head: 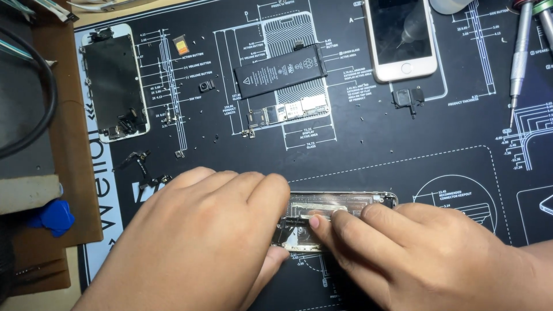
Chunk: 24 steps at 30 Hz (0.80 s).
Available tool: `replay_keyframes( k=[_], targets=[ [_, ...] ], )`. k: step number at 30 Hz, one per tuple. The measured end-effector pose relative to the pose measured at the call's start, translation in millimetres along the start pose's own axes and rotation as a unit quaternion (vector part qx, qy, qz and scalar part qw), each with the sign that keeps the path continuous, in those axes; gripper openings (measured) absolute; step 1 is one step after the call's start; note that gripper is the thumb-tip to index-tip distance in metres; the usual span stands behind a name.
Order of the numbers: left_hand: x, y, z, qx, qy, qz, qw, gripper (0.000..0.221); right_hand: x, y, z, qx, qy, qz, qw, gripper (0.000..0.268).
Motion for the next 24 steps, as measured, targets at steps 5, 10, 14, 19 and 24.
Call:
replay_keyframes(
  k=[5,10,14,19,24],
  targets=[
    [0,-1,6,-0.041,-0.02,0.042,0.998,0.028,-1,-3,2,-0.011,-0.025,-0.007,1.0,0.008],
    [1,-1,10,-0.06,-0.025,0.036,0.997,0.028,-1,-5,4,-0.023,-0.025,-0.002,0.999,0.01],
    [-3,-2,11,-0.089,0.013,0.067,0.994,0.021,-1,-6,5,-0.019,-0.032,-0.011,0.999,0.012],
    [-3,1,10,-0.08,0.005,0.042,0.996,0.027,-2,-4,4,-0.022,-0.03,0.0,0.999,0.009],
    [-3,2,13,-0.051,-0.001,0.054,0.997,0.029,0,-9,9,-0.015,-0.012,0.043,0.999,0.017]
  ],
)
Point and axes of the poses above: each hand's wrist, its own y-axis towards the middle knuckle, its own z-axis out of the palm, x = y × z, the point moved 4 cm from there along y, towards the middle knuckle, and after that the axes turned 2 degrees about y, right-handed, at the moved point
